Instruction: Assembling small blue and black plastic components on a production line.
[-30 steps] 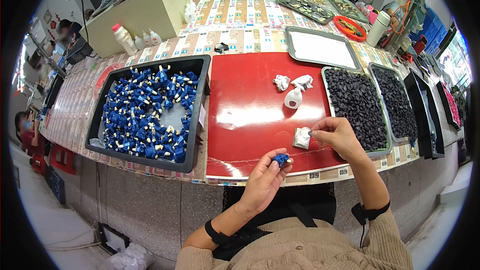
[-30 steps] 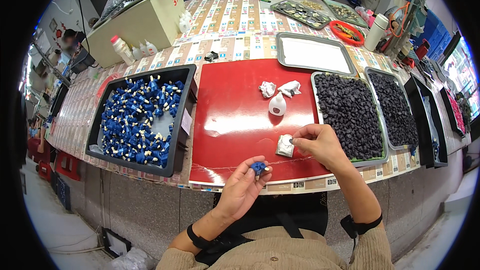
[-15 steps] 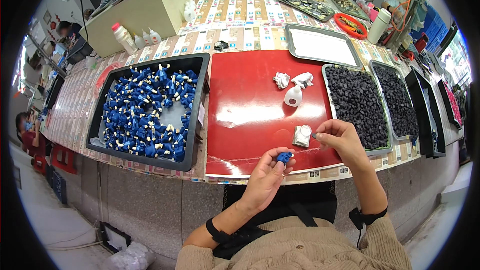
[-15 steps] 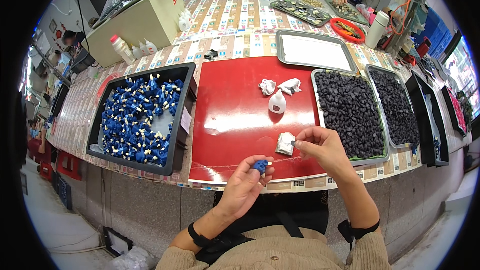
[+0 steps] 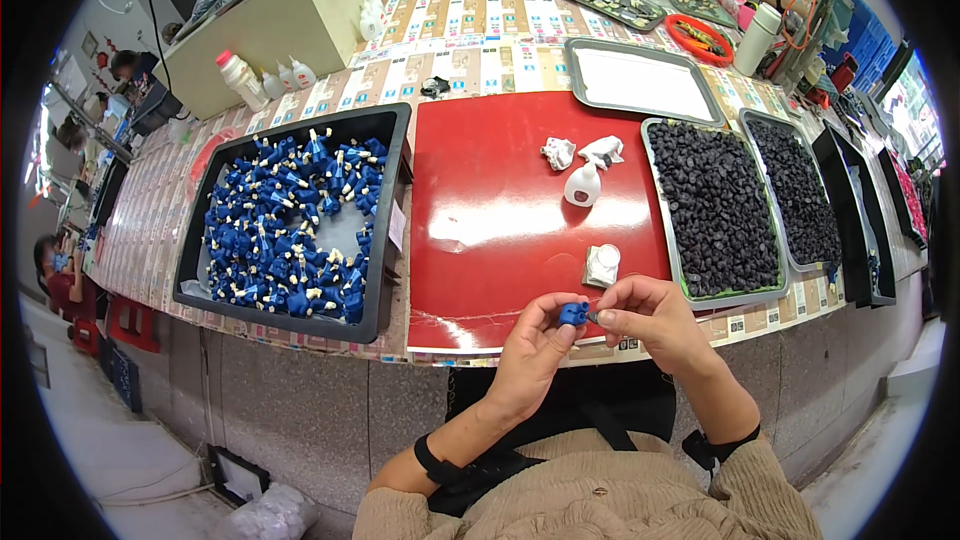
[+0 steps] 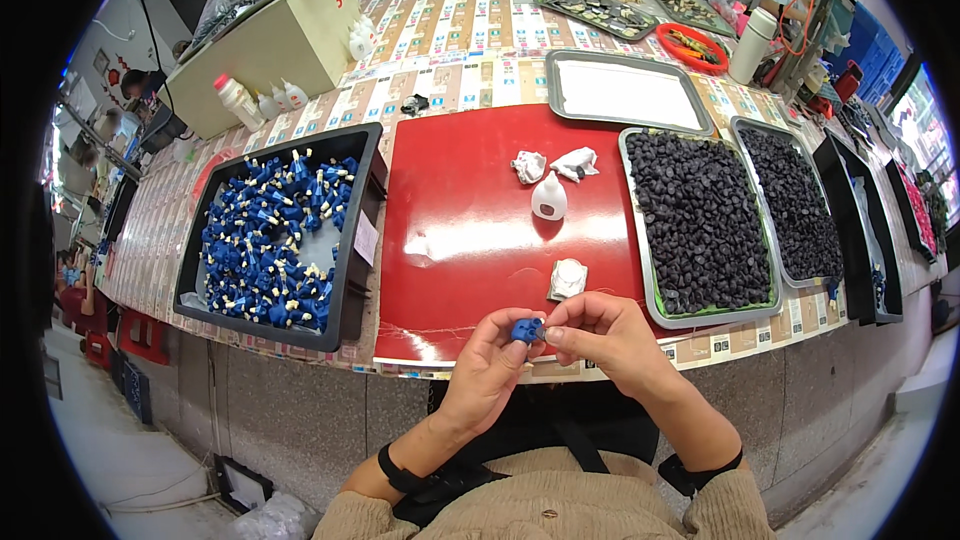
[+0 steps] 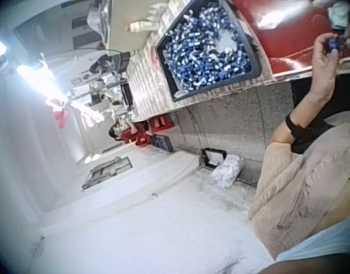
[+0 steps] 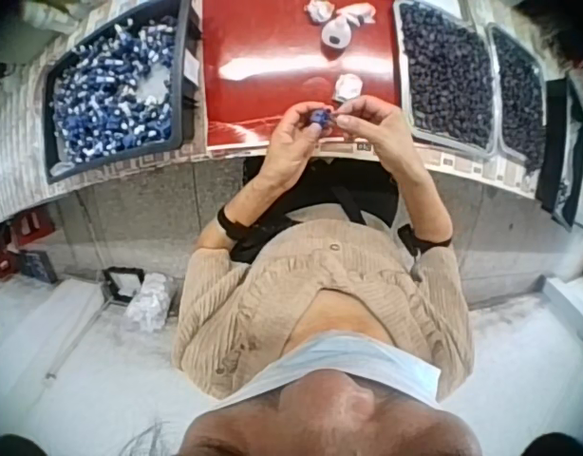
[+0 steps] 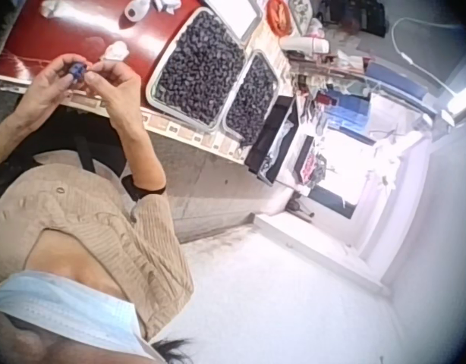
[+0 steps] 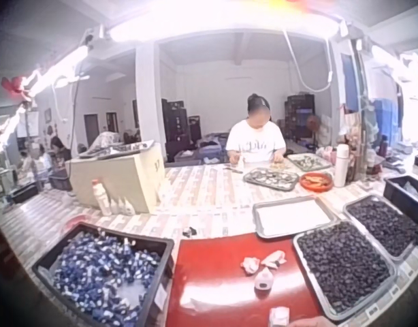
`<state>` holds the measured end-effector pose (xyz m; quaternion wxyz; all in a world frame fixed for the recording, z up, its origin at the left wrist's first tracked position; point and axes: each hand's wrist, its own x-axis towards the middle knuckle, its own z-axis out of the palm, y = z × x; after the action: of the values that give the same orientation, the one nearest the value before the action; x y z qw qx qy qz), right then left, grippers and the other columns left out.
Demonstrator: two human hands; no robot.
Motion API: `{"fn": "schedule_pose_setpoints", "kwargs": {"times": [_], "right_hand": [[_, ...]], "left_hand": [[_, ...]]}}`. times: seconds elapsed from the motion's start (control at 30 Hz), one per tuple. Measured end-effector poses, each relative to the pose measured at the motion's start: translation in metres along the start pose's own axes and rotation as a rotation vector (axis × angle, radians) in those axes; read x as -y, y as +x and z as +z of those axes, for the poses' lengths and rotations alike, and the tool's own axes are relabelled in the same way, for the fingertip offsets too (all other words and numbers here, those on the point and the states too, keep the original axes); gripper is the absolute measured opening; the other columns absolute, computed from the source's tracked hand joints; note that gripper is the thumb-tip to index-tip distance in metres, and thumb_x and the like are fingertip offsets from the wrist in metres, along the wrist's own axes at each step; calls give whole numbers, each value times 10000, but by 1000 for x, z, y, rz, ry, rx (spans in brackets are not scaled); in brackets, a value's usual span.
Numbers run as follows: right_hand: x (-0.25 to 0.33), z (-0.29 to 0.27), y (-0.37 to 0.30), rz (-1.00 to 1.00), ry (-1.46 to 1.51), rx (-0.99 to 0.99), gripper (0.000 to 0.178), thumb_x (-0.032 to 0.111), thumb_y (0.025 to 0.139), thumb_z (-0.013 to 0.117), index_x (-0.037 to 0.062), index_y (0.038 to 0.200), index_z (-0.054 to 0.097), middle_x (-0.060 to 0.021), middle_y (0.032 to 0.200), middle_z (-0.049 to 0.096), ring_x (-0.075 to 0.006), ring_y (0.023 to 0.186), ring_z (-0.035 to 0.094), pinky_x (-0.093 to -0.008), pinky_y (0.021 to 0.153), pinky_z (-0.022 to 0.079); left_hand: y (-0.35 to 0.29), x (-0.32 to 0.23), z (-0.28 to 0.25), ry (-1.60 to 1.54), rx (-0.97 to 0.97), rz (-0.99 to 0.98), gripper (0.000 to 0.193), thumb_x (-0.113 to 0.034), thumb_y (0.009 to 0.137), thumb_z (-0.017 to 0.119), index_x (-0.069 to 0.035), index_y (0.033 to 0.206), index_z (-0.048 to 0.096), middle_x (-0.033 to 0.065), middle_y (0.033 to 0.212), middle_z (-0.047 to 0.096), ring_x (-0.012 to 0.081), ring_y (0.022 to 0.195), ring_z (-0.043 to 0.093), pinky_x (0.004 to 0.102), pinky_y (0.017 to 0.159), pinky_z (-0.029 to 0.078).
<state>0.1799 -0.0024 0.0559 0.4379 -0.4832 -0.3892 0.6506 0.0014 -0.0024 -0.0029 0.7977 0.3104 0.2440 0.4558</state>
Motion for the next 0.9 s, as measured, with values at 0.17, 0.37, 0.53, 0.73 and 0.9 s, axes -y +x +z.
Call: {"fn": "schedule_pose_setpoints", "kwargs": {"times": [0.17,0.37,0.53,0.73,0.9], "right_hand": [[-2,0,0,3,-8,12,137,63,835,697,-13,928,634,-55,812,650,-99,671,614,-232,606,512],[-5,-3,1,17,-21,24,137,69,835,698,-16,925,636,-55,805,650,-98,671,611,-234,604,511],[-5,-6,0,56,-4,25,121,59,831,694,-16,899,627,-55,794,642,-106,657,613,-251,601,523],[-11,-15,-3,133,67,57,104,28,816,700,-19,877,630,-72,795,650,-126,647,634,-255,609,542],[-19,-14,-2,138,158,93,97,46,818,706,-7,861,637,-92,815,669,-133,664,635,-262,622,548]], "left_hand": [[0,0,0,31,1,-12,313,-129,960,550,-29,1243,460,52,1181,526,119,1070,507,269,971,406],[0,1,-2,49,11,-20,324,-132,957,557,-27,1247,458,54,1198,523,120,1105,497,264,973,400],[-1,0,-5,97,13,-36,322,-80,939,571,-14,1244,492,67,1186,548,126,1080,527,266,945,433],[-3,-8,-1,307,17,80,347,-12,889,618,8,1231,563,90,1206,564,147,1085,557,266,946,452],[-7,-11,0,416,-6,140,370,-16,879,633,0,1244,574,102,1224,590,159,1109,562,289,944,467]]}}
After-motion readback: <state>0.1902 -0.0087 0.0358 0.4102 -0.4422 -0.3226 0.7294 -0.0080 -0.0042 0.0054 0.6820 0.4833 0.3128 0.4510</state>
